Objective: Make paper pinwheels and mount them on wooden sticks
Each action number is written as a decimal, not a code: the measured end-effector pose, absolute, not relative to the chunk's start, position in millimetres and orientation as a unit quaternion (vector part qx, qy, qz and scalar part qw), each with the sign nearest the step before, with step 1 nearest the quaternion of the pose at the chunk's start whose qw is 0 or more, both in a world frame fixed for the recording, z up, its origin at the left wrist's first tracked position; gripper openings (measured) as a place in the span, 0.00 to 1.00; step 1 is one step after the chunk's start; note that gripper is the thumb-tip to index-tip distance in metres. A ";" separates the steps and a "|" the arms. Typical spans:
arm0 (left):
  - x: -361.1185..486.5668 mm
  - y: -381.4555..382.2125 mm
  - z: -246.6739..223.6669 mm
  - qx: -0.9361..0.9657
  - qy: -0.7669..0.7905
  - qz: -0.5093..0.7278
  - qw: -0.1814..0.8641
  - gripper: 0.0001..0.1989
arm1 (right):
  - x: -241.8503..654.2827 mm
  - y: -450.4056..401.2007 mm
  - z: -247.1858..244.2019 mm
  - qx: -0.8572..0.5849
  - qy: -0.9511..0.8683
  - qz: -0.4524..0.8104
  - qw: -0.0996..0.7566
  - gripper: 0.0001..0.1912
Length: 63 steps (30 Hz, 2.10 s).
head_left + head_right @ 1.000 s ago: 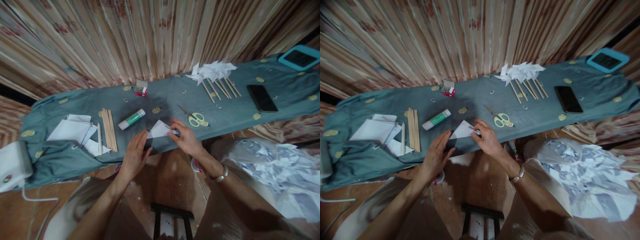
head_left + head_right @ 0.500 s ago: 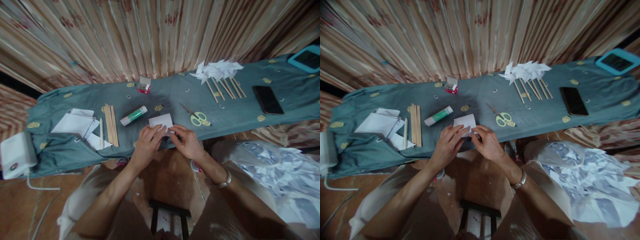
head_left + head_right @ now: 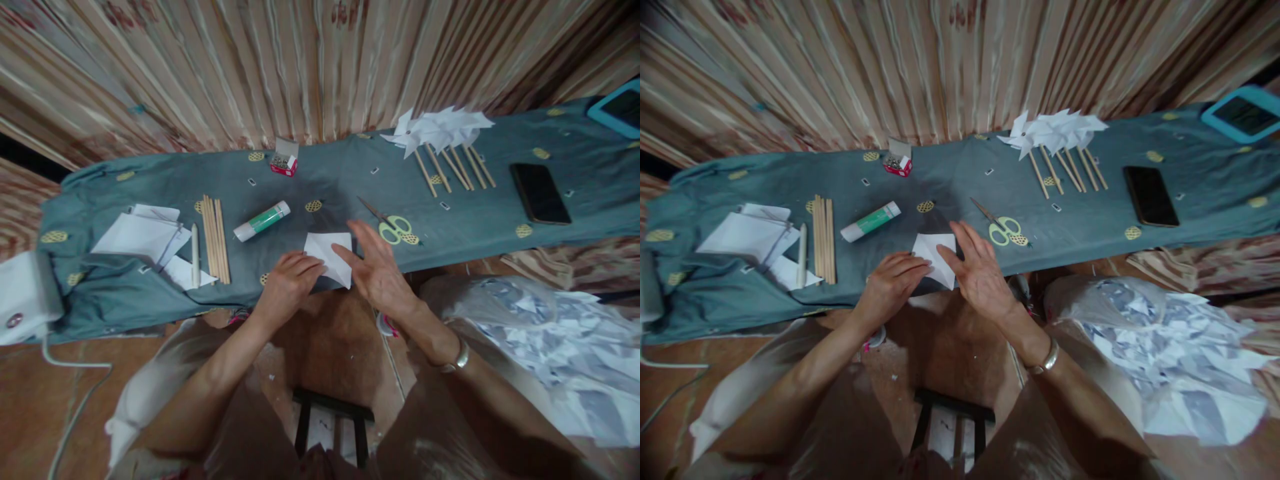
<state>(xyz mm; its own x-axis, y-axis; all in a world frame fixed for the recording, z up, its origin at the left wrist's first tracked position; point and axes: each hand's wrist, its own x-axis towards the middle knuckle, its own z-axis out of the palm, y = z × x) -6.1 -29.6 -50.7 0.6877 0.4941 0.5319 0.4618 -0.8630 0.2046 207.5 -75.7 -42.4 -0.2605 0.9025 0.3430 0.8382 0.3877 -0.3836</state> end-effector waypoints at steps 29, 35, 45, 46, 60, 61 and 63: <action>-22.6 -32.0 -56.3 0.829 0.448 0.268 0.202 0.18 | 204.2 -38.2 -45.2 -0.619 -0.678 0.250 0.306 0.06; -11.8 -44.0 -45.0 0.896 0.370 0.240 0.050 0.18 | 201.1 -34.4 -41.4 -0.626 -0.683 0.241 0.289 0.05; -0.9 -63.2 -63.7 0.931 0.329 0.149 0.058 0.26 | 200.8 -34.0 -42.2 -0.634 -0.676 0.246 0.284 0.04; -1.3 -62.7 -63.7 0.930 0.330 0.146 0.063 0.27 | 200.6 -34.0 -42.3 -0.634 -0.675 0.247 0.286 0.04; -0.5 -61.4 -64.5 0.929 0.337 0.131 0.076 0.28 | 198.5 -32.6 -41.9 -0.648 -0.671 0.239 0.270 0.03; -0.6 -61.2 -64.5 0.929 0.338 0.130 0.077 0.28 | 198.4 -32.9 -42.0 -0.646 -0.674 0.237 0.269 0.03; -0.7 -61.1 -64.7 0.929 0.338 0.128 0.077 0.28 | 198.0 -34.8 -42.5 -0.643 -0.682 0.220 0.271 0.03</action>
<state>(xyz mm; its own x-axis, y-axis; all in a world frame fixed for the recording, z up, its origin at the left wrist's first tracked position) -0.7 -61.1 -64.7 0.7385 0.6479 0.1868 0.6085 -0.7597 0.2293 198.0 -34.8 -42.5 -0.0272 0.9958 0.0877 0.7572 0.0778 -0.6485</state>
